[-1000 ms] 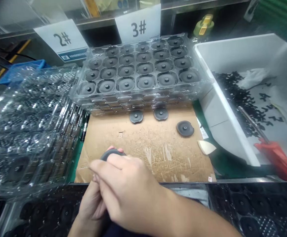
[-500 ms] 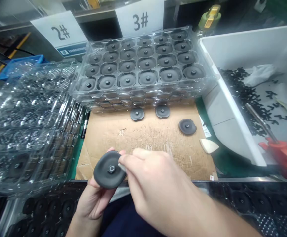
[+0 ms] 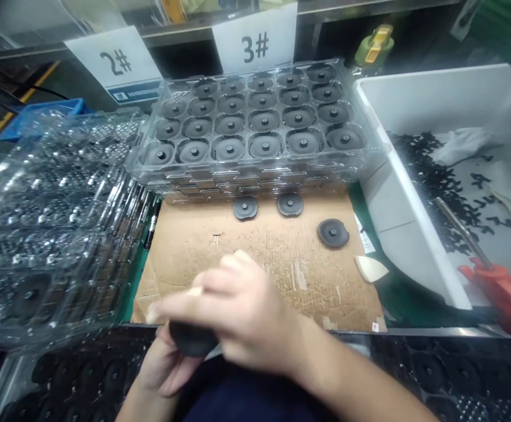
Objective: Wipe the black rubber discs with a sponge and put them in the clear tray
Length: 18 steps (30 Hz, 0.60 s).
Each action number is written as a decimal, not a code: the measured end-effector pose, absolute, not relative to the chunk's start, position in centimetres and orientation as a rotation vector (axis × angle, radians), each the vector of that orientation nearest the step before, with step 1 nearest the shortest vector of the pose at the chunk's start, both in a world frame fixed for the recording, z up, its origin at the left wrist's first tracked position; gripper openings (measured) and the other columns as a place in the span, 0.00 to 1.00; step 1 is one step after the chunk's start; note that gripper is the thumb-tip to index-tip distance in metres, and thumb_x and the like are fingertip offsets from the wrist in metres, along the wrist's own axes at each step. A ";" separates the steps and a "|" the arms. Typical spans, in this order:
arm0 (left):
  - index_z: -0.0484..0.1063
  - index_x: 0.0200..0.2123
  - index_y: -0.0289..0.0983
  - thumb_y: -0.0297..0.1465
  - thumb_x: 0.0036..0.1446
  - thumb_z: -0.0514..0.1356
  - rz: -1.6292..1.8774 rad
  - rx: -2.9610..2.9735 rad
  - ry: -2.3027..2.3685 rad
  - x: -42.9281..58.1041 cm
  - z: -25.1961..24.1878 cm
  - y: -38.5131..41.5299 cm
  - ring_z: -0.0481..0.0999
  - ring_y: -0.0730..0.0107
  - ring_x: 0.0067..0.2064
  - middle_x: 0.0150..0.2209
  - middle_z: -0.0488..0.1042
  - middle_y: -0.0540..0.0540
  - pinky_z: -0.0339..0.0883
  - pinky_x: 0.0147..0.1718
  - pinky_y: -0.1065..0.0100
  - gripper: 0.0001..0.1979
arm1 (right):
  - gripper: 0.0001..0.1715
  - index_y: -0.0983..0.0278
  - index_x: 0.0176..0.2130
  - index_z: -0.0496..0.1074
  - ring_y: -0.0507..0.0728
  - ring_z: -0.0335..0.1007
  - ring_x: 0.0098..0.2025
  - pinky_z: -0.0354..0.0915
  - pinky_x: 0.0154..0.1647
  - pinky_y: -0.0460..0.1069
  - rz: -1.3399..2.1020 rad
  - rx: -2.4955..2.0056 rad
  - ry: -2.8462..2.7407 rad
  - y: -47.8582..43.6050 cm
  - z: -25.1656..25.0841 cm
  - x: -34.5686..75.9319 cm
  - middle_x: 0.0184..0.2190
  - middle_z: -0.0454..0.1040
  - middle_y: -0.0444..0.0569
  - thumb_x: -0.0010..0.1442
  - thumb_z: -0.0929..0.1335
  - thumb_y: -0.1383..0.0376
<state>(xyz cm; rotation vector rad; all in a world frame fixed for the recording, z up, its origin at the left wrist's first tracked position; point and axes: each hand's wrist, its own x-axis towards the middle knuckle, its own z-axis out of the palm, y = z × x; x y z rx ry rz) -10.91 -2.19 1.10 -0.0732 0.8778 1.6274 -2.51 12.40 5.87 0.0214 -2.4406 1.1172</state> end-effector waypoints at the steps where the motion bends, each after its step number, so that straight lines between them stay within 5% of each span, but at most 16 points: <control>1: 0.71 0.45 0.40 0.34 0.44 0.66 1.638 -0.069 0.825 -10.9 1.2 -2.2 0.75 0.64 0.43 0.42 0.76 0.47 0.68 0.42 0.70 0.22 | 0.17 0.60 0.46 0.70 0.52 0.64 0.35 0.60 0.38 0.48 1.205 -0.116 -2.401 12.9 5.4 -2.6 0.35 0.74 0.45 0.62 0.58 0.71; 5: 0.69 0.48 0.43 0.34 0.48 0.64 1.656 -0.052 0.615 -11.0 1.5 -2.4 0.72 0.56 0.49 0.49 0.73 0.45 0.66 0.46 0.66 0.22 | 0.14 0.58 0.45 0.71 0.54 0.68 0.41 0.63 0.39 0.48 1.354 -0.761 -2.321 14.5 2.8 -2.0 0.41 0.73 0.45 0.60 0.62 0.68; 12: 0.69 0.48 0.42 0.34 0.47 0.64 1.694 -0.056 0.598 -11.3 1.6 -2.6 0.71 0.55 0.49 0.50 0.72 0.44 0.67 0.45 0.65 0.22 | 0.14 0.58 0.44 0.72 0.55 0.70 0.39 0.66 0.38 0.50 1.567 -0.850 -2.428 12.4 -2.4 0.7 0.38 0.75 0.46 0.59 0.62 0.65; 18: 0.69 0.48 0.44 0.36 0.44 0.65 1.711 -0.085 0.679 -11.0 2.0 -2.3 0.71 0.56 0.50 0.51 0.71 0.45 0.65 0.49 0.63 0.25 | 0.15 0.59 0.48 0.68 0.55 0.68 0.40 0.65 0.34 0.47 1.356 -0.815 -2.352 12.3 3.0 0.5 0.43 0.72 0.49 0.60 0.63 0.65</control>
